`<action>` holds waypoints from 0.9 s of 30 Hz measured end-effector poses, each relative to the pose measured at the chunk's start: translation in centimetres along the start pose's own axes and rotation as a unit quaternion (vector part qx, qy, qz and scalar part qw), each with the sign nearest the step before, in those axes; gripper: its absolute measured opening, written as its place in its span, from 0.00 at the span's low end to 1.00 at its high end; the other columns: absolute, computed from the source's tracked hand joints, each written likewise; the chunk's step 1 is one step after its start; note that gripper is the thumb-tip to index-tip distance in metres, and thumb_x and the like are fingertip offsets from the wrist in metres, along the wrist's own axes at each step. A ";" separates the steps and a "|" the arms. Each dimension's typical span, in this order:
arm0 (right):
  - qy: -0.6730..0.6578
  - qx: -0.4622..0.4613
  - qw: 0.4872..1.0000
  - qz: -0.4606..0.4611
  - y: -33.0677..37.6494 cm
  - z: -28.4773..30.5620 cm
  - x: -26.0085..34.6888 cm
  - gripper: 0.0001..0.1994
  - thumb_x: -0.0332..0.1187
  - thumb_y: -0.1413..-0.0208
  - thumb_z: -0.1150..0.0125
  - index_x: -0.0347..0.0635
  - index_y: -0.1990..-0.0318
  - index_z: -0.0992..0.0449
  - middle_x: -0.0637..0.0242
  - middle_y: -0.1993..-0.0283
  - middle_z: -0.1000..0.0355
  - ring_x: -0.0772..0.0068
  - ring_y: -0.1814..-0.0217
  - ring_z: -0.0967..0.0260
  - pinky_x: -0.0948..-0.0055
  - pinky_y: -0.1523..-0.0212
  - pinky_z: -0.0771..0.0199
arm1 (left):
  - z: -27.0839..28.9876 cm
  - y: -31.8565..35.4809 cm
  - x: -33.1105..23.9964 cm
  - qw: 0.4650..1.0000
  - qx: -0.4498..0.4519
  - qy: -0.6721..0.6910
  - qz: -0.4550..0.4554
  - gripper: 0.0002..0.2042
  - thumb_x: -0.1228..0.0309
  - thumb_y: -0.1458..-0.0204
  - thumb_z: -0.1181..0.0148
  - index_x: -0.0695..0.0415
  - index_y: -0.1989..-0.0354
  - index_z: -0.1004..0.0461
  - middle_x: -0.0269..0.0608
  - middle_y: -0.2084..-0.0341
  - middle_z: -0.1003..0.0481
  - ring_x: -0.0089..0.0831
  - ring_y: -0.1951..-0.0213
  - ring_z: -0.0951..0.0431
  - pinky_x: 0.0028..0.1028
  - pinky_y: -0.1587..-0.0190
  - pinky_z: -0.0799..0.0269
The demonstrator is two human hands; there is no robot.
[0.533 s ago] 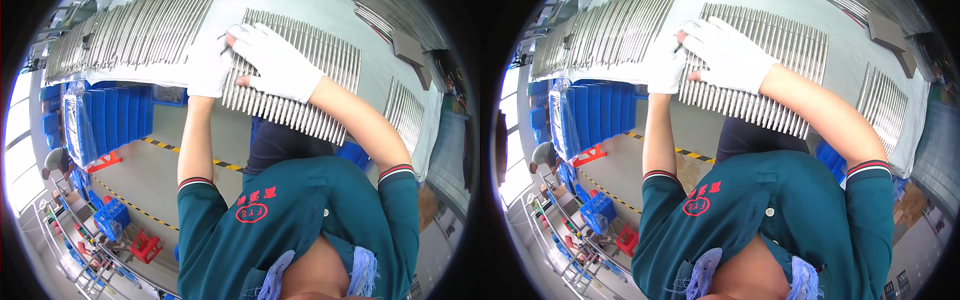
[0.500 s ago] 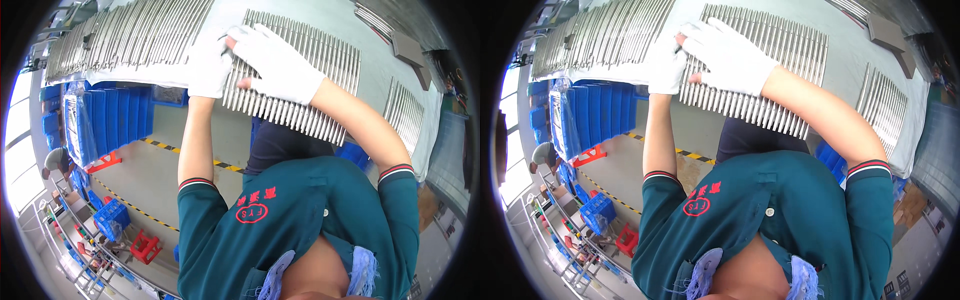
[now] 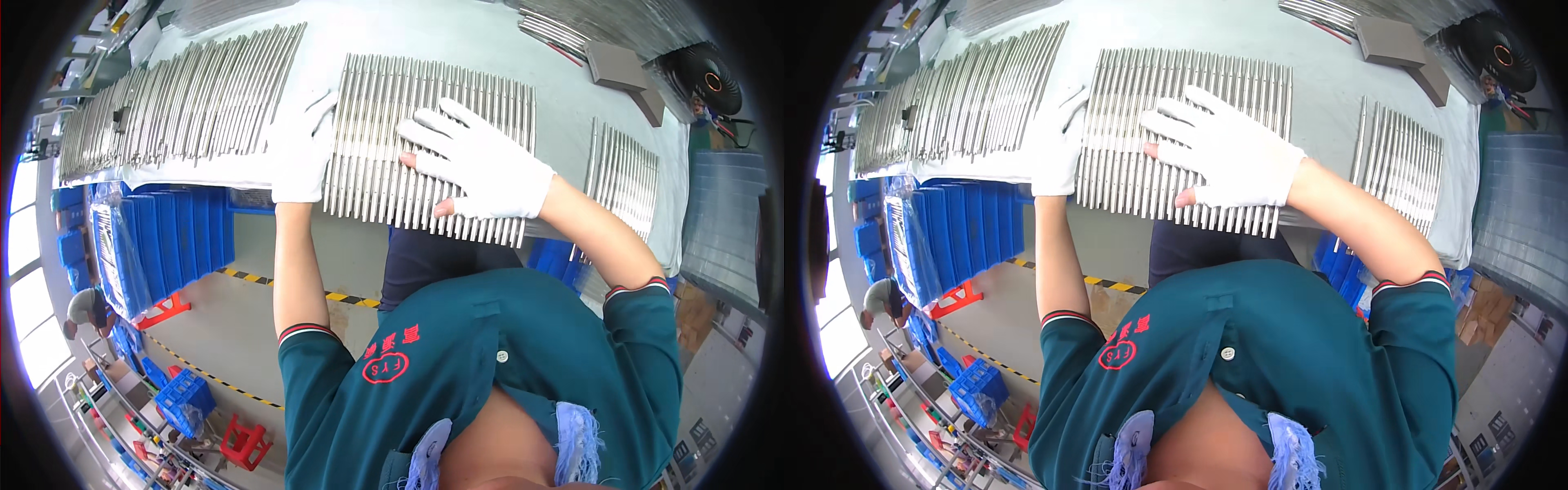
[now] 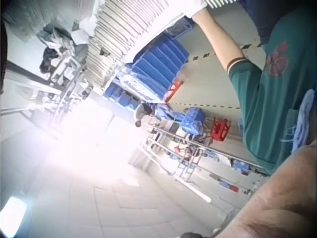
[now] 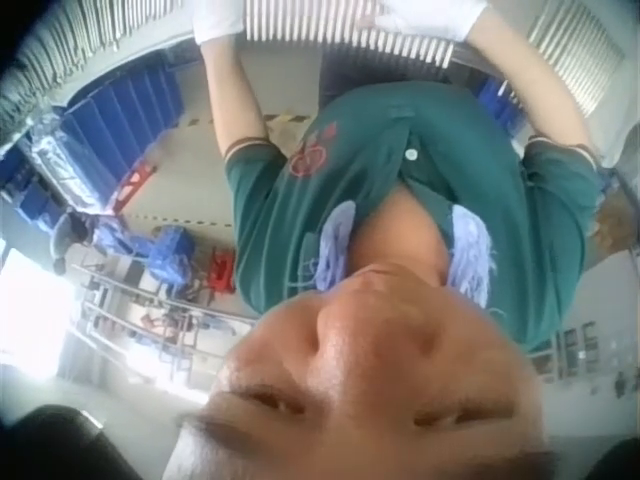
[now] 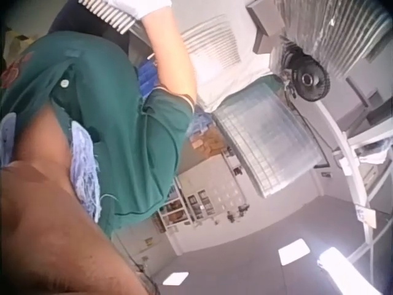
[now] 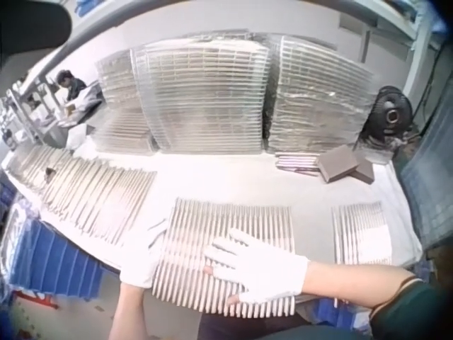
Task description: Arranging and aligning thin metal rods on a workbench using a rectangular block.
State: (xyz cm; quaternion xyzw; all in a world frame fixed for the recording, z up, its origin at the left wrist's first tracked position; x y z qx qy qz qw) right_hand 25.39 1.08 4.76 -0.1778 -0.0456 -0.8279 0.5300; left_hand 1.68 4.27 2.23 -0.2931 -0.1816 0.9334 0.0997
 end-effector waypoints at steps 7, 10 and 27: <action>0.017 0.015 1.000 -0.009 0.5 -0.1 -0.2 0.40 0.60 0.48 0.42 0.46 0.31 0.37 0.56 0.26 0.46 0.53 0.22 0.55 0.50 0.23 0.65 | 0.0 -0.1 -0.1 0.999 0.006 -0.024 -0.026 0.12 0.73 0.45 0.43 0.56 0.53 0.19 0.44 0.53 0.21 0.41 0.49 0.23 0.35 0.43 0.31; 0.020 0.020 0.999 -0.014 1.3 -0.1 -0.5 0.39 0.61 0.44 0.46 0.45 0.31 0.37 0.59 0.26 0.45 0.56 0.22 0.55 0.52 0.23 0.65 | 0.1 -0.3 0.0 0.999 0.004 -0.016 -0.035 0.12 0.73 0.45 0.43 0.56 0.54 0.19 0.45 0.53 0.21 0.41 0.50 0.23 0.35 0.44 0.31; 0.008 -0.012 1.000 0.019 2.8 -0.1 -0.3 0.39 0.67 0.44 0.55 0.45 0.37 0.31 0.53 0.30 0.40 0.48 0.26 0.47 0.45 0.25 0.59 | 0.1 -0.3 -0.3 1.000 0.017 0.003 -0.025 0.14 0.81 0.47 0.42 0.59 0.52 0.20 0.49 0.53 0.22 0.45 0.49 0.23 0.37 0.44 0.30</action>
Point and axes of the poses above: each hand's wrist, its own y-axis away from the middle knuckle, its own z-axis out of the back of the hand, x = y × z, the point moved 5 cm from there along -y, towards the middle knuckle
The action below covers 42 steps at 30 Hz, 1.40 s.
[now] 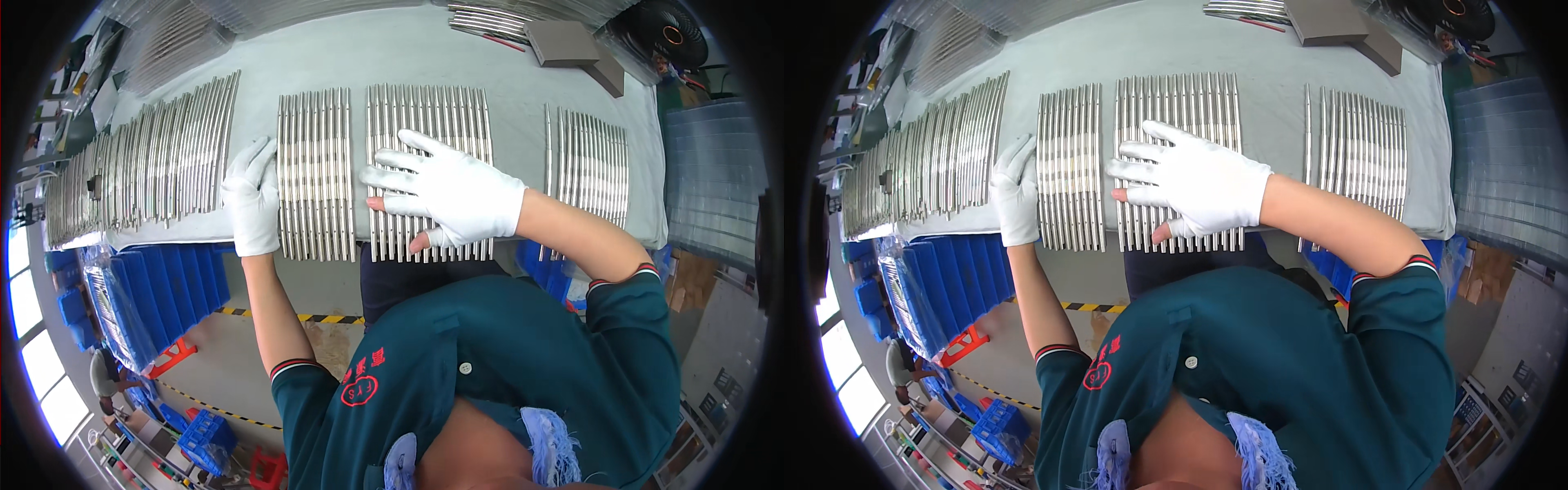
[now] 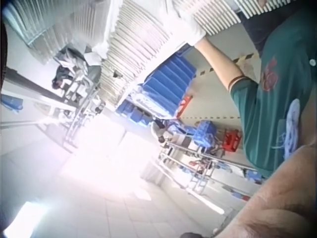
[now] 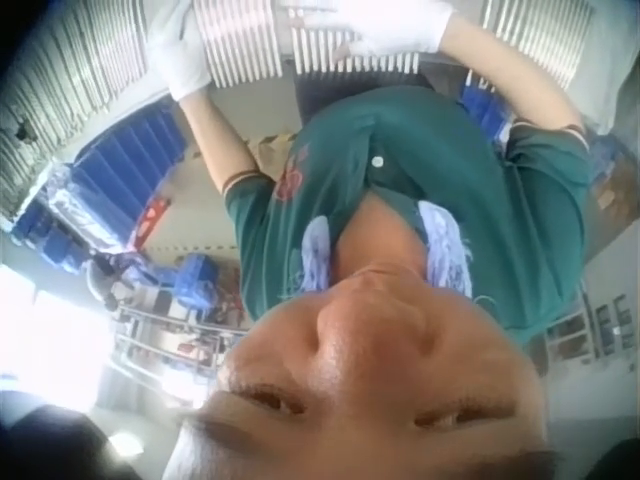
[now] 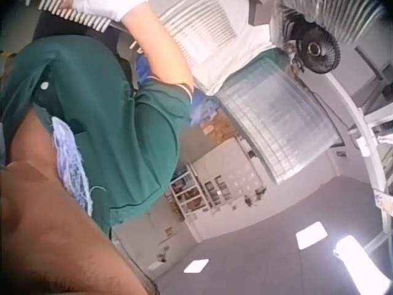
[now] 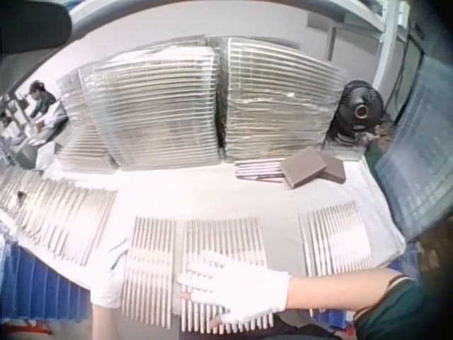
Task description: Arranging and aligning thin metal rods on a workbench using a rectangular block.
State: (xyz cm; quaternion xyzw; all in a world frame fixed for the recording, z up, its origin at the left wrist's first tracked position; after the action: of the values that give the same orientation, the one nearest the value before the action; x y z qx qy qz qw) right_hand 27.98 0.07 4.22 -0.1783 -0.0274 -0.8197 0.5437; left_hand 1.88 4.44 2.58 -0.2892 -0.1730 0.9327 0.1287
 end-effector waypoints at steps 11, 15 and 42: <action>0.001 0.036 0.999 -0.016 0.0 0.3 0.0 0.37 0.65 0.43 0.52 0.51 0.33 0.34 0.60 0.27 0.42 0.56 0.23 0.50 0.49 0.23 0.63 | 0.2 0.0 -0.4 0.999 0.014 -0.044 0.012 0.14 0.79 0.46 0.41 0.58 0.51 0.20 0.48 0.51 0.22 0.44 0.47 0.24 0.37 0.43 0.30; -0.011 0.035 0.999 -0.020 0.0 0.4 0.0 0.37 0.65 0.43 0.50 0.52 0.33 0.34 0.61 0.27 0.42 0.57 0.23 0.50 0.49 0.23 0.64 | 0.2 0.0 -0.3 0.999 0.011 -0.028 0.011 0.14 0.79 0.46 0.42 0.58 0.51 0.20 0.48 0.51 0.22 0.44 0.47 0.24 0.37 0.43 0.31; 0.115 -0.019 0.991 -0.064 -1.4 0.7 -4.9 0.26 0.51 0.34 0.57 0.53 0.32 0.35 0.60 0.27 0.43 0.57 0.24 0.49 0.53 0.24 0.58 | -0.2 0.3 0.6 1.000 -0.004 0.017 0.008 0.13 0.76 0.44 0.42 0.56 0.51 0.20 0.48 0.52 0.22 0.43 0.49 0.23 0.35 0.44 0.29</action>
State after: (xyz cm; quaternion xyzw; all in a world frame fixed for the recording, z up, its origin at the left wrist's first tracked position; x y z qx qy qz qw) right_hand 28.54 5.10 3.53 -0.0909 0.0389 -0.8683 0.4861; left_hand 1.43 4.39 2.01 -0.3067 -0.1723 0.9279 0.1234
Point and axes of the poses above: each hand's wrist, its own y-axis away from the middle knuckle, its own z-axis out of the back of the hand, x = y × z, the point moved 5 cm from there along -y, towards the middle knuckle
